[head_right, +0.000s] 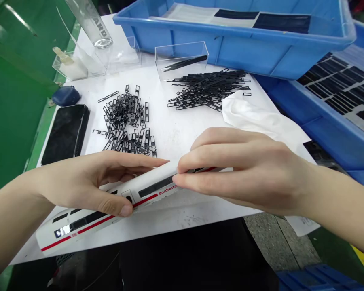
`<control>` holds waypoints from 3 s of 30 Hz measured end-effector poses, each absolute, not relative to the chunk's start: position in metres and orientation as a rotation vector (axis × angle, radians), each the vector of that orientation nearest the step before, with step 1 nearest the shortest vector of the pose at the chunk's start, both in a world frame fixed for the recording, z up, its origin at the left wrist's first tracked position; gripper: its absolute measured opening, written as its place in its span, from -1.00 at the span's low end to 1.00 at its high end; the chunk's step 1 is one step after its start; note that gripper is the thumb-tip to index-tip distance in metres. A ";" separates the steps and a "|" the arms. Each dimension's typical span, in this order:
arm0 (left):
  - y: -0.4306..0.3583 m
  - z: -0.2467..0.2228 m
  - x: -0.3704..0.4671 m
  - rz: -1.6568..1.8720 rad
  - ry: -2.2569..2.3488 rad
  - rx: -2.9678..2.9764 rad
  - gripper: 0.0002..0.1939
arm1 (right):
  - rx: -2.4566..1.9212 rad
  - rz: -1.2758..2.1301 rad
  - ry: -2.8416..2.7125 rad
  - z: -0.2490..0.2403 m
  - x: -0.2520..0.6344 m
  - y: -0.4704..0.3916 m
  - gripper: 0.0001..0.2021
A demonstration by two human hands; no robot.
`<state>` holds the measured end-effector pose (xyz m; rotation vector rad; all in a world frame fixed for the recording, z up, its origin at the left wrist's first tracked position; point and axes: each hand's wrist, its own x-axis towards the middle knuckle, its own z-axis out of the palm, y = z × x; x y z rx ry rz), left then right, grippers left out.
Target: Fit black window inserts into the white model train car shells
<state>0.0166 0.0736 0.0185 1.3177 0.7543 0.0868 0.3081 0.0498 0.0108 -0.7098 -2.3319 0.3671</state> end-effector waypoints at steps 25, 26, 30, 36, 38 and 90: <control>-0.013 0.014 0.066 0.870 1.205 1.133 -0.58 | -1.257 0.814 -1.233 -0.002 0.253 -0.027 -0.56; -0.016 0.014 0.067 0.883 1.200 1.129 -0.56 | -1.227 0.958 -1.152 0.000 0.246 -0.030 -0.55; -0.027 0.009 0.063 0.887 1.175 1.221 -0.58 | -1.065 1.327 -0.941 0.010 0.231 -0.031 -0.54; -0.039 -0.009 0.054 0.970 1.094 1.257 -0.59 | -0.997 1.539 -0.998 0.017 0.229 -0.031 -0.81; -0.042 -0.012 0.052 0.976 1.073 1.248 -0.56 | -0.992 1.572 -1.006 0.015 0.227 -0.032 -0.81; -0.047 -0.009 0.056 0.940 1.254 1.179 -0.48 | -1.019 1.233 -1.003 0.019 0.241 0.005 -0.99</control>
